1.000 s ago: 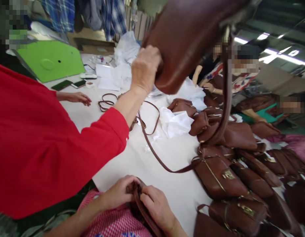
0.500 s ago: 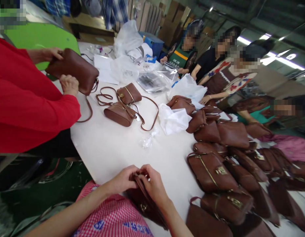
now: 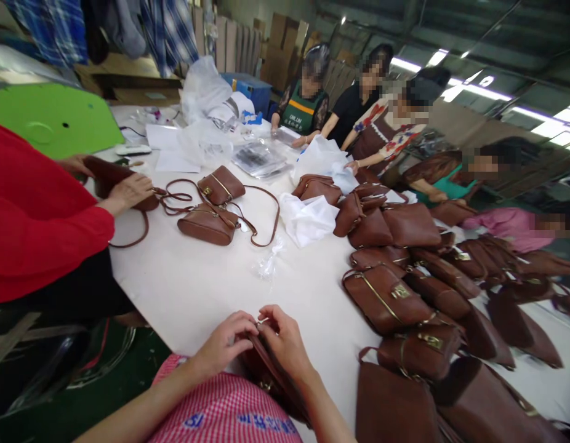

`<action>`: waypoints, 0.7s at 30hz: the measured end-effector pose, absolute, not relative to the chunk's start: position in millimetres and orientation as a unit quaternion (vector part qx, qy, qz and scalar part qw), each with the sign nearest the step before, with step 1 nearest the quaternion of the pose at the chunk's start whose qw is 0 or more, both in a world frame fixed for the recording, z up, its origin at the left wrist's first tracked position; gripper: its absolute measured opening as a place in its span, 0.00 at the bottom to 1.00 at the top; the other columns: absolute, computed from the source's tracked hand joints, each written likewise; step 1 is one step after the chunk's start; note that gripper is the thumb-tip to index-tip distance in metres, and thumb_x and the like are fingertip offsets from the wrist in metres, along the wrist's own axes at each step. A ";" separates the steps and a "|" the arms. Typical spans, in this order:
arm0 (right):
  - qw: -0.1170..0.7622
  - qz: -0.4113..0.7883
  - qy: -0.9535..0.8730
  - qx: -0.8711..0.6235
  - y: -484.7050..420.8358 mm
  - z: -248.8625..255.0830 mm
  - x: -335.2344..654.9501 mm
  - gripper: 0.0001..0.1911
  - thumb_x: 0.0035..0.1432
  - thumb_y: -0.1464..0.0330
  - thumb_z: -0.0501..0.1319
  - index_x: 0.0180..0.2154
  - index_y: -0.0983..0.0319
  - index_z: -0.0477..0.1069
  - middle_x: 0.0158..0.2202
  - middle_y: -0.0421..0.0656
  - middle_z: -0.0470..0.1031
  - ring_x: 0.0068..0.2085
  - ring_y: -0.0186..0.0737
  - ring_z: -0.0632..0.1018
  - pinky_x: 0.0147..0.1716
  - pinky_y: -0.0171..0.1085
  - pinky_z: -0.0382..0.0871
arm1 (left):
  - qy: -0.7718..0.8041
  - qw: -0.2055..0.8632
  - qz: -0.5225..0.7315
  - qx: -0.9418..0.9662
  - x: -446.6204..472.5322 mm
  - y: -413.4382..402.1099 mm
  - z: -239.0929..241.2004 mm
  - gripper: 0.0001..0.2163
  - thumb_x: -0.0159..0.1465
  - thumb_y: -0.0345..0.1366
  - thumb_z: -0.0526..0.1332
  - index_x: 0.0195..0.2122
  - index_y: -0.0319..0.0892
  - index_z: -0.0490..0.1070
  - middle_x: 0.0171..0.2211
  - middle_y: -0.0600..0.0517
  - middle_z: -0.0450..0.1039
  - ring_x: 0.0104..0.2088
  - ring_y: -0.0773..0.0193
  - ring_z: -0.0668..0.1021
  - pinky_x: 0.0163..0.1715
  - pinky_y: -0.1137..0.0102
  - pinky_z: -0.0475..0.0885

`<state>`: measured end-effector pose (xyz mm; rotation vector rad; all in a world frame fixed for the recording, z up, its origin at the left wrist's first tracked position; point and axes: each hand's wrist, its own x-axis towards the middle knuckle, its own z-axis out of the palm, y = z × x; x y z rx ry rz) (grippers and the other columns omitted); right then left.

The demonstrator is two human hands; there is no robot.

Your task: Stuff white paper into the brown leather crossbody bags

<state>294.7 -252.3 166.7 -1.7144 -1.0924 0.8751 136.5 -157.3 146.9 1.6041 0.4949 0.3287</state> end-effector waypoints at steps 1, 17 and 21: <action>0.442 0.343 -0.439 -0.703 -253.9 167.4 294.7 0.10 0.56 0.74 0.56 0.40 0.60 0.70 0.35 0.40 0.77 0.36 0.37 0.77 0.38 0.35 0.71 | 0.218 0.653 0.143 0.711 137.6 -155.8 147.0 0.08 0.58 0.32 0.59 0.37 0.44 0.75 0.43 0.49 0.73 0.47 0.57 0.72 0.52 0.63 0.66; 0.222 0.157 -0.515 -0.813 -296.1 163.3 265.5 0.21 0.58 0.68 0.63 0.53 0.56 0.65 0.43 0.46 0.76 0.40 0.47 0.79 0.36 0.41 0.73 | 0.278 0.738 0.064 0.612 157.0 -139.8 136.4 0.07 0.51 0.33 0.61 0.31 0.40 0.74 0.32 0.51 0.76 0.38 0.58 0.75 0.44 0.64 0.69; 0.251 0.142 -0.493 -0.821 -287.4 155.6 261.7 0.13 0.58 0.71 0.62 0.46 0.55 0.70 0.37 0.43 0.76 0.36 0.46 0.80 0.33 0.40 0.74 | 0.303 0.748 0.076 0.586 157.3 -142.8 130.5 0.05 0.51 0.34 0.64 0.30 0.41 0.73 0.29 0.55 0.75 0.36 0.58 0.75 0.41 0.63 0.69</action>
